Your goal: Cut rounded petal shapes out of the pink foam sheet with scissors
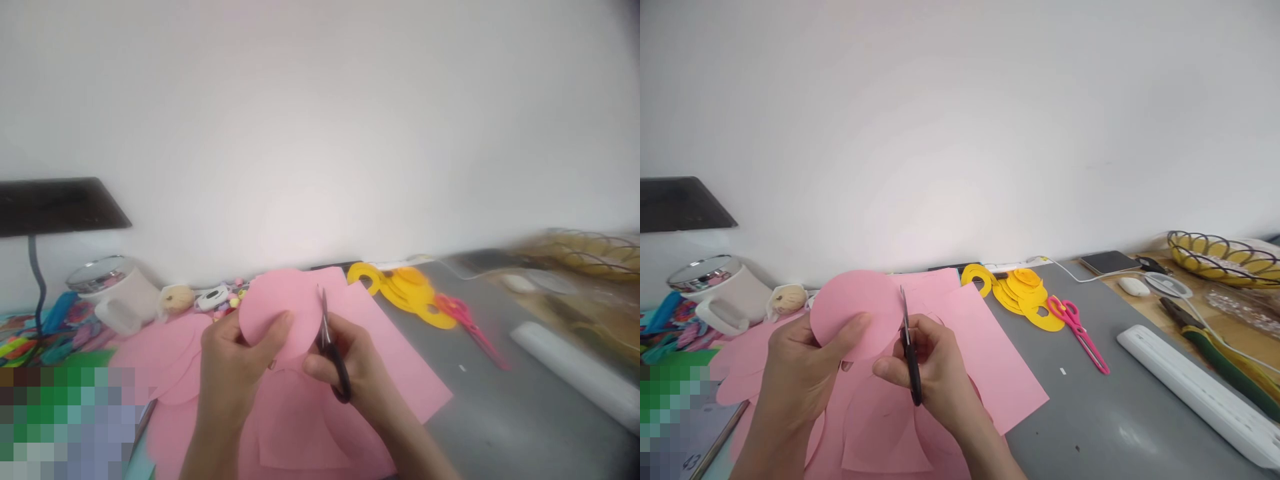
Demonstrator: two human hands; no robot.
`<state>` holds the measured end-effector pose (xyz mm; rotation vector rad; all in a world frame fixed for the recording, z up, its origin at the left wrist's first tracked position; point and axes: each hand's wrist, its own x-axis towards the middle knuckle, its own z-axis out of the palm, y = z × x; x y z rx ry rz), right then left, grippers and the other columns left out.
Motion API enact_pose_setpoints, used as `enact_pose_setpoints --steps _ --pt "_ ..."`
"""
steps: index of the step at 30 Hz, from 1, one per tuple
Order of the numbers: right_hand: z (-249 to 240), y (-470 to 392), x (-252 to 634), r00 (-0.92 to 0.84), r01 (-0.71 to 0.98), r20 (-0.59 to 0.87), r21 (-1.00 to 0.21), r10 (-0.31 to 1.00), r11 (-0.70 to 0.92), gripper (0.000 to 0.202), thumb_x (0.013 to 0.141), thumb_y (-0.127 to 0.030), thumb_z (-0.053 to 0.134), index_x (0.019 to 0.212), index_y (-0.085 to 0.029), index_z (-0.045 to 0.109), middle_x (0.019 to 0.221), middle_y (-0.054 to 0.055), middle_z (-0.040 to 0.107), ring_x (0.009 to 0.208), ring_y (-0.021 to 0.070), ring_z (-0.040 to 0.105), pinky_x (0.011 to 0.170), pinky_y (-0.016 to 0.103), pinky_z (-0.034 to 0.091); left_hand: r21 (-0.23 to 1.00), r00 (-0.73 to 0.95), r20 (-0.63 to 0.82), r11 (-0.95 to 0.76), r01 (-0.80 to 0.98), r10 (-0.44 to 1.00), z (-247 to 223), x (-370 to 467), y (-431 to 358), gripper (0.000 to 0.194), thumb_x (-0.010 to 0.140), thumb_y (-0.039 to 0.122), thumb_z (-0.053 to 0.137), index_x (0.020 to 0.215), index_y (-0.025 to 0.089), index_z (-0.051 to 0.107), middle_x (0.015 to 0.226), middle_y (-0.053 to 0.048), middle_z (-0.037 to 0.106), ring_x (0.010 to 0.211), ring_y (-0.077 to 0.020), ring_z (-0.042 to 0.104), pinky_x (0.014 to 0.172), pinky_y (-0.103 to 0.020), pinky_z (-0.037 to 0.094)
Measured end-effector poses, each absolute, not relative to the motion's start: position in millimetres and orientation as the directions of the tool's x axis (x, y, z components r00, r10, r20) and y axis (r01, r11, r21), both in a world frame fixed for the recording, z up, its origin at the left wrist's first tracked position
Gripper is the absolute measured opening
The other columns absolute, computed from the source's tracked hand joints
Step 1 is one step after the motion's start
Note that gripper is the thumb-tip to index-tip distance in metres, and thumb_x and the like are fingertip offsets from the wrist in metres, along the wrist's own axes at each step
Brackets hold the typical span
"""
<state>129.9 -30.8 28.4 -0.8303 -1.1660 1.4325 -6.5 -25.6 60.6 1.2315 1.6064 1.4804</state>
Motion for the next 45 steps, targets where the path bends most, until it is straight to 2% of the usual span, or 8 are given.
enact_pose_setpoints --steps 9,12,17,21,27,32,37,45 --pt "28 -31 130 -0.177 -0.240 0.051 -0.971 0.983 0.007 0.035 0.063 -0.036 0.082 0.062 -0.018 0.051 0.054 -0.006 0.046 0.051 0.0090 0.035 0.048 0.023 0.030 0.969 -0.355 0.142 -0.057 0.240 0.924 60 -5 -26 0.040 0.059 0.040 0.072 0.042 0.020 0.041 0.040 0.005 0.040 0.042 -0.0087 0.035 0.042 -0.024 0.027" --pt "28 -31 129 -0.059 -0.206 0.053 -0.978 0.997 0.040 0.029 0.065 -0.035 0.079 0.065 -0.018 0.055 0.056 -0.005 0.050 0.053 0.0108 0.041 0.050 0.024 0.035 0.966 -0.351 0.156 -0.068 0.249 0.923 59 -4 -26 0.040 0.060 0.040 0.070 0.042 0.020 0.040 0.040 0.005 0.039 0.042 -0.0084 0.034 0.043 -0.024 0.026" --pt "30 -31 128 0.176 -0.168 0.084 -0.979 0.981 0.114 0.024 0.073 -0.035 0.073 0.089 -0.020 0.064 0.067 -0.002 0.056 0.059 0.0137 0.049 0.053 0.025 0.040 0.969 -0.285 0.130 -0.061 0.238 0.950 58 -7 -24 0.039 0.061 0.041 0.071 0.044 0.020 0.042 0.043 0.005 0.036 0.045 -0.0096 0.035 0.045 -0.026 0.026" --pt "31 -32 128 0.291 -0.132 0.087 -0.983 0.953 0.130 0.021 0.073 -0.031 0.071 0.091 -0.022 0.064 0.069 -0.002 0.057 0.059 0.0139 0.052 0.051 0.025 0.041 0.965 -0.209 0.103 -0.047 0.258 0.973 54 -10 -22 0.040 0.060 0.042 0.071 0.044 0.021 0.041 0.045 0.005 0.035 0.048 -0.0103 0.035 0.045 -0.026 0.027" --pt "28 -32 126 0.147 -0.135 0.088 -0.985 0.985 0.108 0.017 0.069 -0.029 0.074 0.078 -0.021 0.062 0.063 -0.004 0.053 0.056 0.0128 0.046 0.051 0.025 0.039 0.980 -0.209 0.076 -0.034 0.197 0.975 51 -11 -20 0.033 0.064 0.045 0.072 0.052 0.020 0.055 0.049 0.001 0.053 0.047 -0.0130 0.045 0.046 -0.028 0.037" --pt "25 -30 125 0.006 -0.238 0.112 -0.965 0.994 0.110 0.025 0.068 -0.037 0.077 0.073 -0.020 0.059 0.061 -0.004 0.053 0.055 0.0123 0.044 0.053 0.026 0.040 0.989 -0.291 0.117 -0.084 0.125 0.949 50 -9 -18 0.036 0.066 0.038 0.072 0.044 0.021 0.050 0.040 0.003 0.048 0.042 -0.0119 0.043 0.043 -0.027 0.035" --pt "31 -32 127 -0.207 -0.326 0.110 -0.945 0.972 0.038 0.033 0.063 -0.037 0.083 0.066 -0.018 0.057 0.061 -0.004 0.051 0.055 0.0106 0.041 0.052 0.024 0.035 0.989 -0.325 0.143 -0.124 0.079 0.935 52 -8 -19 0.035 0.060 0.035 0.076 0.042 0.022 0.049 0.040 0.003 0.048 0.042 -0.0129 0.043 0.041 -0.028 0.033" --pt "29 -31 127 -0.189 -0.324 0.128 -0.944 0.974 0.062 0.034 0.065 -0.038 0.084 0.070 -0.017 0.057 0.063 -0.003 0.052 0.057 0.0111 0.043 0.053 0.024 0.035 0.981 -0.335 0.145 -0.093 0.168 0.931 60 -3 -25 0.036 0.065 0.035 0.070 0.041 0.022 0.047 0.038 0.006 0.046 0.040 -0.0099 0.041 0.043 -0.026 0.032"
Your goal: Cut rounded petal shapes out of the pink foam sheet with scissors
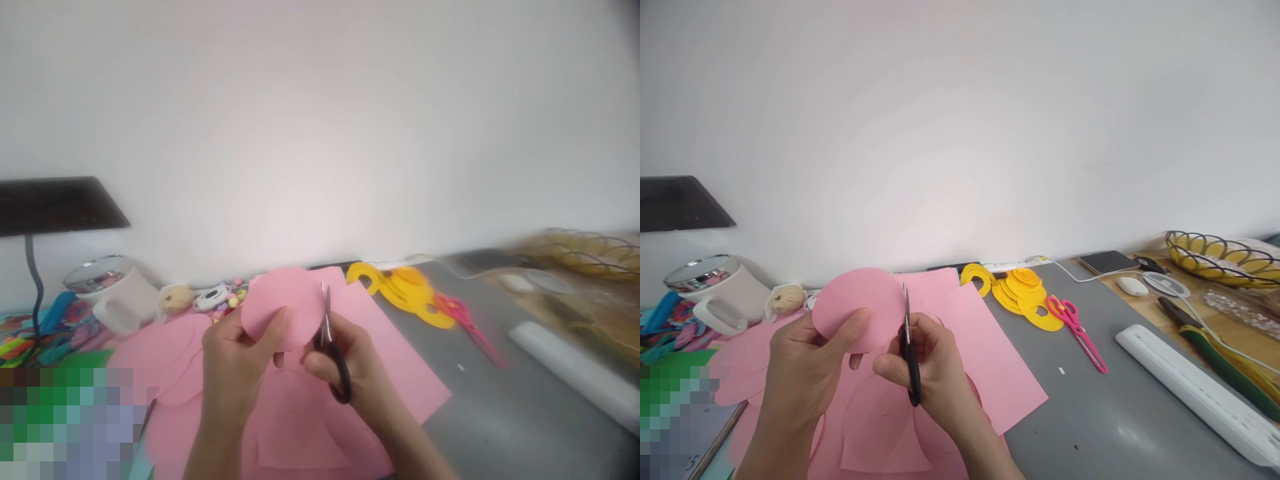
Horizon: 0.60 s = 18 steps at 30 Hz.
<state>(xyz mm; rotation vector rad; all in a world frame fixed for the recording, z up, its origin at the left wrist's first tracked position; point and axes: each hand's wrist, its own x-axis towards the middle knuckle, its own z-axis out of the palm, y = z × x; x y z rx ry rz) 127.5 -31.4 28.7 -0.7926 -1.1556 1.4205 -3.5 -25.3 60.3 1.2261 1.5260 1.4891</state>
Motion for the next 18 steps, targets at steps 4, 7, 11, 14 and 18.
enact_pose_setpoints --steps 4,7,11,14,18 --pt "26.6 -31.1 128.1 -0.207 -0.331 0.119 -0.943 0.971 0.045 0.036 0.063 -0.038 0.085 0.068 -0.016 0.057 0.063 -0.003 0.053 0.056 0.0108 0.044 0.052 0.023 0.035 0.980 -0.344 0.148 -0.092 0.174 0.927 60.7 -4.1 -25.7 0.034 0.063 0.032 0.072 0.041 0.021 0.048 0.037 0.006 0.046 0.039 -0.0092 0.042 0.042 -0.025 0.033" --pt "26.0 -31.0 128.4 -0.195 -0.334 0.129 -0.941 0.972 0.057 0.036 0.063 -0.037 0.085 0.069 -0.016 0.056 0.062 -0.004 0.052 0.056 0.0103 0.043 0.052 0.023 0.035 0.984 -0.329 0.141 -0.095 0.153 0.934 59.9 -4.9 -25.5 0.034 0.062 0.031 0.073 0.041 0.021 0.049 0.037 0.006 0.047 0.039 -0.0097 0.043 0.041 -0.025 0.034" --pt "25.6 -30.6 128.6 -0.195 -0.336 0.131 -0.940 0.972 0.059 0.035 0.064 -0.035 0.085 0.068 -0.016 0.055 0.061 -0.004 0.051 0.056 0.0098 0.041 0.051 0.022 0.033 0.986 -0.342 0.136 -0.092 0.142 0.930 58.1 -4.8 -24.3 0.033 0.061 0.030 0.074 0.040 0.021 0.049 0.037 0.006 0.047 0.039 -0.0103 0.043 0.041 -0.025 0.033" --pt "25.1 -30.1 128.8 -0.204 -0.333 0.133 -0.941 0.970 0.059 0.035 0.064 -0.033 0.085 0.068 -0.016 0.055 0.062 -0.004 0.051 0.056 0.0094 0.041 0.051 0.022 0.033 0.985 -0.354 0.148 -0.108 0.131 0.924 57.7 -4.4 -24.0 0.030 0.060 0.030 0.074 0.042 0.022 0.051 0.038 0.006 0.048 0.039 -0.0105 0.043 0.040 -0.026 0.033" --pt "25.0 -29.6 128.8 -0.202 -0.323 0.127 -0.945 0.971 0.056 0.035 0.064 -0.034 0.085 0.069 -0.017 0.055 0.061 -0.005 0.050 0.056 0.0093 0.040 0.051 0.021 0.033 0.981 -0.345 0.160 -0.111 0.159 0.925 59.5 -4.5 -25.4 0.031 0.061 0.029 0.073 0.041 0.021 0.049 0.037 0.007 0.047 0.039 -0.0100 0.042 0.041 -0.025 0.033"
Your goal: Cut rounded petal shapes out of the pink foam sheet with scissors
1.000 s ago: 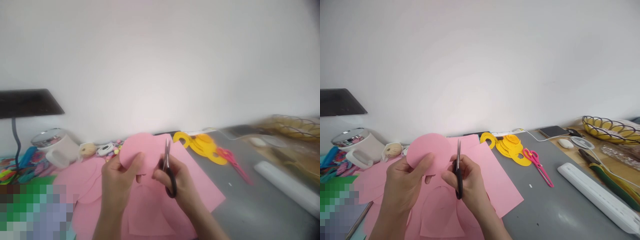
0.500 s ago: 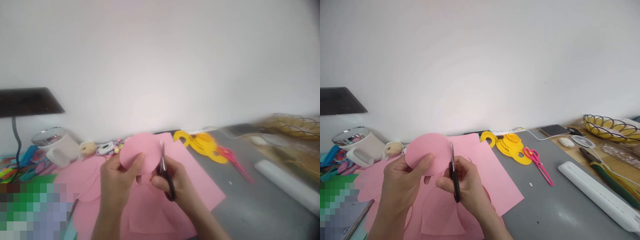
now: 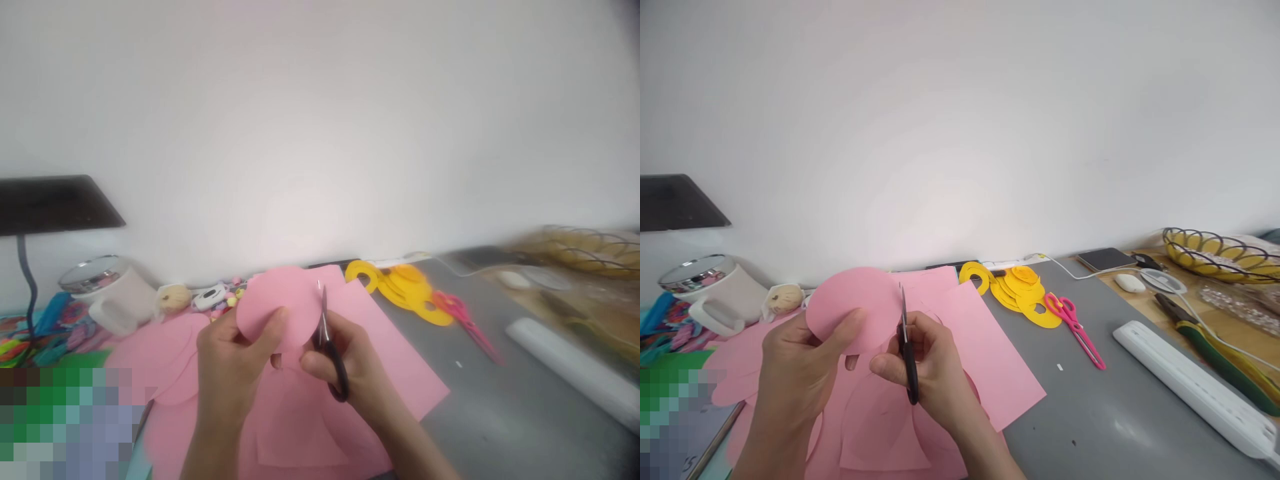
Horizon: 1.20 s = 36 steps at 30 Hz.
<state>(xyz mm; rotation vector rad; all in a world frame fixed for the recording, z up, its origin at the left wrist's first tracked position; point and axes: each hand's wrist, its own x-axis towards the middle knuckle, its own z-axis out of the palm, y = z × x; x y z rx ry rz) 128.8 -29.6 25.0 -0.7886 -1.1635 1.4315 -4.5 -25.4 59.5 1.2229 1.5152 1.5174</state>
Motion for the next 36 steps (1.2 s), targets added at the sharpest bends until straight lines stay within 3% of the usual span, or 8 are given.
enact_pose_setpoints --steps 36 --pt "27.4 -31.5 129.1 -0.199 -0.296 0.105 -0.954 0.974 0.042 0.040 0.063 -0.041 0.084 0.065 -0.019 0.051 0.058 -0.006 0.046 0.053 0.0092 0.035 0.049 0.023 0.031 0.979 -0.328 0.162 -0.110 0.173 0.930 58.5 -5.0 -25.6 0.034 0.061 0.029 0.073 0.039 0.022 0.048 0.036 0.006 0.047 0.038 -0.0105 0.043 0.041 -0.026 0.033"
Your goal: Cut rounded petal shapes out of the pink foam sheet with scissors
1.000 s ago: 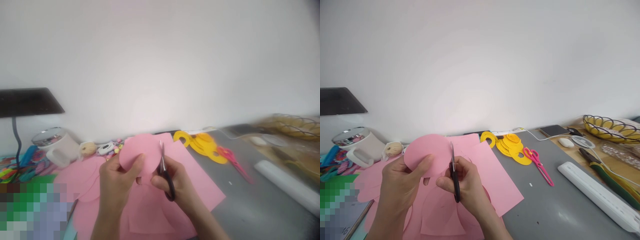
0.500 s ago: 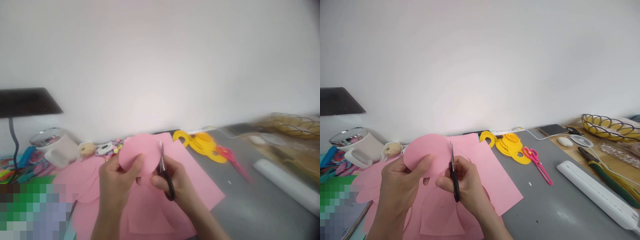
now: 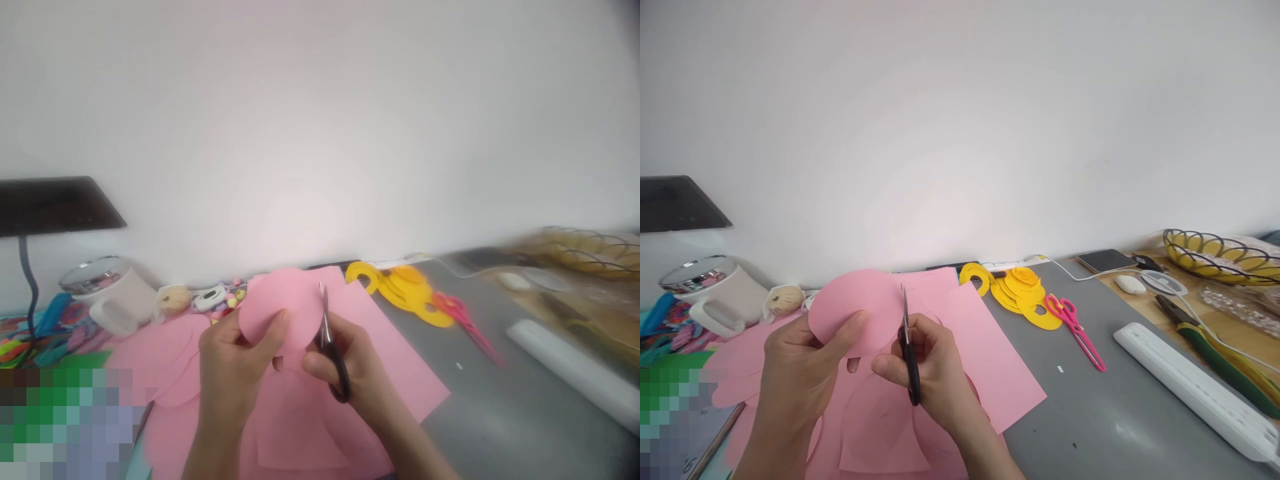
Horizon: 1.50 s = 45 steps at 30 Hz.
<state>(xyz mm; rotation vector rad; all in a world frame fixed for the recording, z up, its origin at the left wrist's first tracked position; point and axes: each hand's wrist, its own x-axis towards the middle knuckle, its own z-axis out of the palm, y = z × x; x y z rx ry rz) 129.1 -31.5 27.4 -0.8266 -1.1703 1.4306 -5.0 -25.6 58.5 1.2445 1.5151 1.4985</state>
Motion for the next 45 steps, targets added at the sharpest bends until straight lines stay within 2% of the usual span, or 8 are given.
enact_pose_setpoints --steps 18,25,29,33,38,40,42,45 --pt "30 -33 129 -0.187 -0.234 0.047 -0.972 0.981 0.002 0.038 0.062 -0.044 0.082 0.062 -0.019 0.053 0.055 -0.006 0.042 0.053 0.0099 0.032 0.048 0.024 0.026 0.982 -0.355 0.149 -0.097 0.159 0.923 60 -5 -26 0.034 0.061 0.030 0.073 0.041 0.021 0.047 0.036 0.006 0.046 0.038 -0.0099 0.043 0.041 -0.026 0.033" --pt "28 -32 128 -0.177 -0.217 0.028 -0.976 0.984 -0.012 0.027 0.064 -0.034 0.077 0.062 -0.019 0.055 0.054 -0.005 0.044 0.051 0.0103 0.036 0.048 0.024 0.028 0.981 -0.359 0.154 -0.099 0.166 0.921 58 -5 -25 0.035 0.063 0.032 0.073 0.041 0.022 0.047 0.037 0.006 0.046 0.039 -0.0105 0.043 0.042 -0.026 0.032" --pt "29 -32 126 -0.167 -0.209 0.002 -0.977 0.986 -0.034 0.014 0.063 -0.026 0.070 0.064 -0.020 0.057 0.050 -0.006 0.048 0.048 0.0114 0.043 0.048 0.025 0.038 0.977 -0.374 0.175 -0.112 0.182 0.911 58 -4 -24 0.038 0.065 0.035 0.071 0.041 0.022 0.045 0.037 0.005 0.045 0.039 -0.0103 0.041 0.041 -0.026 0.031" --pt "30 -31 126 -0.066 -0.200 0.005 -0.980 0.998 -0.008 0.011 0.065 -0.025 0.067 0.069 -0.020 0.059 0.052 -0.005 0.052 0.050 0.0125 0.048 0.050 0.026 0.044 0.980 -0.372 0.166 -0.110 0.166 0.913 58 -5 -24 0.036 0.066 0.036 0.070 0.043 0.022 0.047 0.037 0.004 0.046 0.039 -0.0106 0.041 0.040 -0.026 0.030" --pt "27 -31 129 0.096 -0.150 0.072 -0.985 0.993 0.086 0.016 0.073 -0.029 0.069 0.085 -0.020 0.062 0.065 -0.003 0.056 0.063 0.0158 0.055 0.059 0.028 0.046 0.982 -0.306 0.134 -0.085 0.170 0.942 59 -5 -24 0.037 0.067 0.034 0.070 0.042 0.020 0.047 0.036 0.005 0.045 0.039 -0.0088 0.041 0.040 -0.024 0.032" --pt "25 -31 129 0.113 -0.144 0.069 -0.986 0.991 0.085 0.019 0.075 -0.030 0.069 0.090 -0.021 0.063 0.069 -0.003 0.057 0.067 0.0166 0.057 0.062 0.029 0.046 0.990 -0.283 0.093 -0.057 0.130 0.955 57 -6 -21 0.036 0.067 0.034 0.072 0.043 0.019 0.049 0.037 0.004 0.046 0.039 -0.0084 0.041 0.039 -0.023 0.033" --pt "24 -31 129 0.121 -0.164 0.052 -0.984 0.991 0.071 0.022 0.075 -0.032 0.070 0.093 -0.021 0.062 0.069 -0.003 0.056 0.068 0.0176 0.059 0.063 0.030 0.046 1.000 -0.349 0.022 -0.015 0.024 0.937 52 -9 -15 0.030 0.067 0.033 0.074 0.048 0.018 0.055 0.041 0.003 0.049 0.041 -0.0087 0.044 0.039 -0.022 0.036" --pt "23 -31 129 0.146 -0.178 0.033 -0.982 0.989 0.059 0.026 0.074 -0.037 0.071 0.092 -0.021 0.062 0.068 -0.003 0.055 0.068 0.0187 0.060 0.061 0.031 0.048 0.950 -0.645 -0.115 -0.106 -0.293 0.755 39 -21 -2 0.015 0.068 0.022 0.074 0.068 0.020 0.059 0.066 0.001 0.061 0.057 -0.0111 0.057 0.047 -0.022 0.048"
